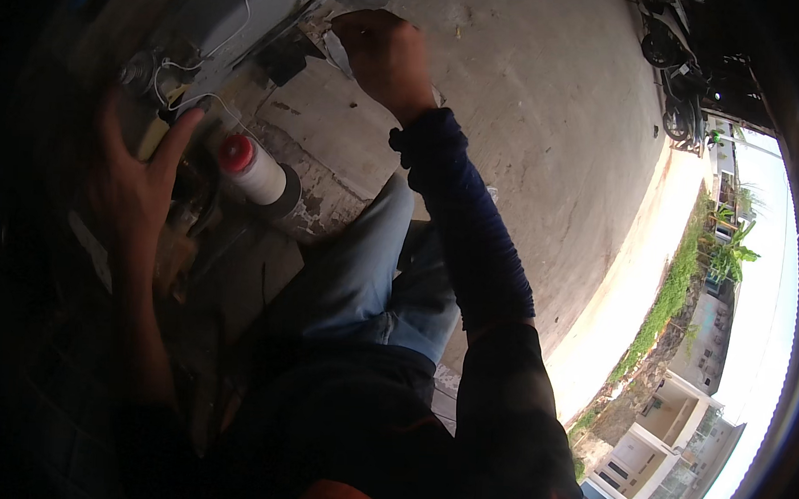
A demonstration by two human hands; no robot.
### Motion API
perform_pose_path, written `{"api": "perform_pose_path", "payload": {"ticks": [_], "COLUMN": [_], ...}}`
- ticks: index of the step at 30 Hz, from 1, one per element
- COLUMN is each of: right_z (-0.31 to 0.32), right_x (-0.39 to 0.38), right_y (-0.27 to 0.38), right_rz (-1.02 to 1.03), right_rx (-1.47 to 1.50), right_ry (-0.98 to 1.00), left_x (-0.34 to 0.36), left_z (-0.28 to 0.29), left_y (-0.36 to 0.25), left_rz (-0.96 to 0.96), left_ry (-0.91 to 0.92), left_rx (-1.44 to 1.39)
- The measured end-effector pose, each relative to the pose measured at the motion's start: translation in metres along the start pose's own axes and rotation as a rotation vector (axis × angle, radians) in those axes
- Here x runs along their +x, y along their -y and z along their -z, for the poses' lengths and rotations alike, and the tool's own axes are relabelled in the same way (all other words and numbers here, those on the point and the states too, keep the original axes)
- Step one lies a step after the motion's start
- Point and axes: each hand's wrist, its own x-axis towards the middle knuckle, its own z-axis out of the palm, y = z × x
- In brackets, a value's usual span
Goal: The person uses a screwdriver to adjust components inside a sewing machine, then threads white thread through the machine's tension and needle area. The person walks around the workshop to retrieve tools and returns to continue threading.
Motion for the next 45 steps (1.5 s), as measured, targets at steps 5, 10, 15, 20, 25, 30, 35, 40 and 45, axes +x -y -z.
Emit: {"api": "perform_pose_path", "payload": {"ticks": [5,10,15,20,25,30,35,40,45], "right_z": [-0.008,-0.018,-0.021,-0.029,-0.034,-0.039,-0.035,-0.033,-0.013], "right_x": [-0.01,-0.007,-0.001,-0.002,-0.001,0.002,0.003,0.004,0.006], "right_y": [0.021,0.022,0.03,0.024,0.019,0.009,0.005,0.012,0.02], "right_rz": [-0.338,0.028,-0.024,0.071,0.223,0.292,0.275,0.272,-0.012], "right_rx": [0.253,0.026,-0.064,-0.12,-0.329,-0.376,-0.313,-0.24,-0.057], "right_ry": [0.033,-0.079,-0.016,-0.05,-0.01,-0.019,0.05,0.027,-0.09], "left_x": [0.0,0.0,-0.001,0.001,0.001,0.003,0.002,0.0,0.0], "left_z": [0.0,-0.001,0.001,0.001,0.002,0.002,0.0,0.002,0.0], "left_y": [-0.001,0.0,0.001,-0.002,0.001,0.002,0.003,0.0,0.002], "left_rz": [0.015,0.028,0.028,-0.002,-0.012,-0.036,-0.033,0.05,0.021], "left_ry": [0.038,0.061,0.067,0.019,0.021,0.0,0.017,0.081,0.068], "left_rx": [0.052,0.058,0.069,0.046,0.068,0.051,0.04,0.035,0.022]}}
